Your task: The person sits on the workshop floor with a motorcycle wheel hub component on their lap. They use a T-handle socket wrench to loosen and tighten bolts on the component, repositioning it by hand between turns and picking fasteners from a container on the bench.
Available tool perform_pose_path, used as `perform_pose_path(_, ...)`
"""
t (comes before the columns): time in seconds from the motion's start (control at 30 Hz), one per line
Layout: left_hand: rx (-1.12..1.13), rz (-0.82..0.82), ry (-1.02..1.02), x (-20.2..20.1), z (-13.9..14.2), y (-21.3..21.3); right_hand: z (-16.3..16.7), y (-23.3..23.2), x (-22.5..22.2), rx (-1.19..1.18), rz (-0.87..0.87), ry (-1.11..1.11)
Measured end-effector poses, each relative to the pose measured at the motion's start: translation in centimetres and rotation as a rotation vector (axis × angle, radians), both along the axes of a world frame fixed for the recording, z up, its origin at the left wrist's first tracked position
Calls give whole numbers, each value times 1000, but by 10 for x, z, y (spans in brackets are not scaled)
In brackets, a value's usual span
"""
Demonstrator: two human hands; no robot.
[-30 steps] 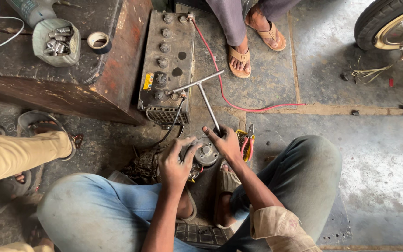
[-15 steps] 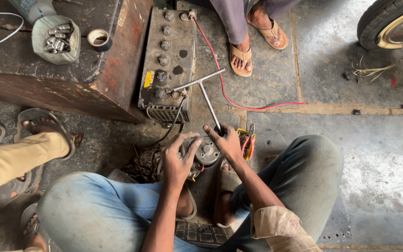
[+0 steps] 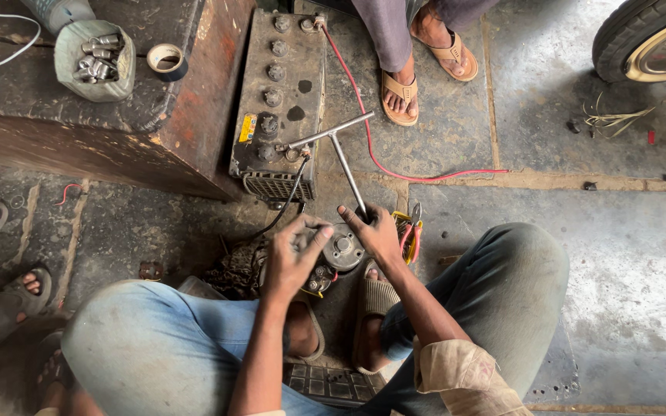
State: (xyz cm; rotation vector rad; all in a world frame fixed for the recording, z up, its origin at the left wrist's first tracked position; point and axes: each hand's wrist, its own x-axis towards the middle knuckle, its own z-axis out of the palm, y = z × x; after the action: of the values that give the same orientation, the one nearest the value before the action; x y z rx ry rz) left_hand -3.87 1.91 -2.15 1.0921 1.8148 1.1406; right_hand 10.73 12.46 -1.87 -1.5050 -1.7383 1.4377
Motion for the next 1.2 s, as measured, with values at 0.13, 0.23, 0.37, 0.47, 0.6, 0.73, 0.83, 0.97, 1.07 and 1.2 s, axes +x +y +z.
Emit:
perform_pose_path(0.13,88,-58,37,-4,1,1,2,-1,0,8,-2,8)
perform_pose_path(0.23,119,-72,42,-5,7,-2,3,-1,0,-16,-6,4)
perform_pose_path(0.37,164,-96,-14,-6,9,-3,4,0,-1,5,-5,-26)
perform_pose_path(0.47,-32,-76,-66,-7,2,-2,5,0,-1,2,-6,76)
perform_pose_path(0.6,183,-136,62,-1,-14,2,7,1,-2,24,-9,6)
perform_pose_path(0.73,241,17,209,4,-20,-2,9,0,-2,68,14,-33)
perform_pose_path(0.83,263,59,110,8,-17,-5,10,-1,-2,59,-12,-24)
perform_pose_path(0.97,139,107,43,10,-12,-5,11,0,-3,78,-34,7)
perform_pose_path(1.07,196,100,81,11,-15,-5,12,0,-2,115,-33,32)
perform_pose_path(1.2,376,74,262,11,-28,-6,11,-1,-3,99,-40,-46)
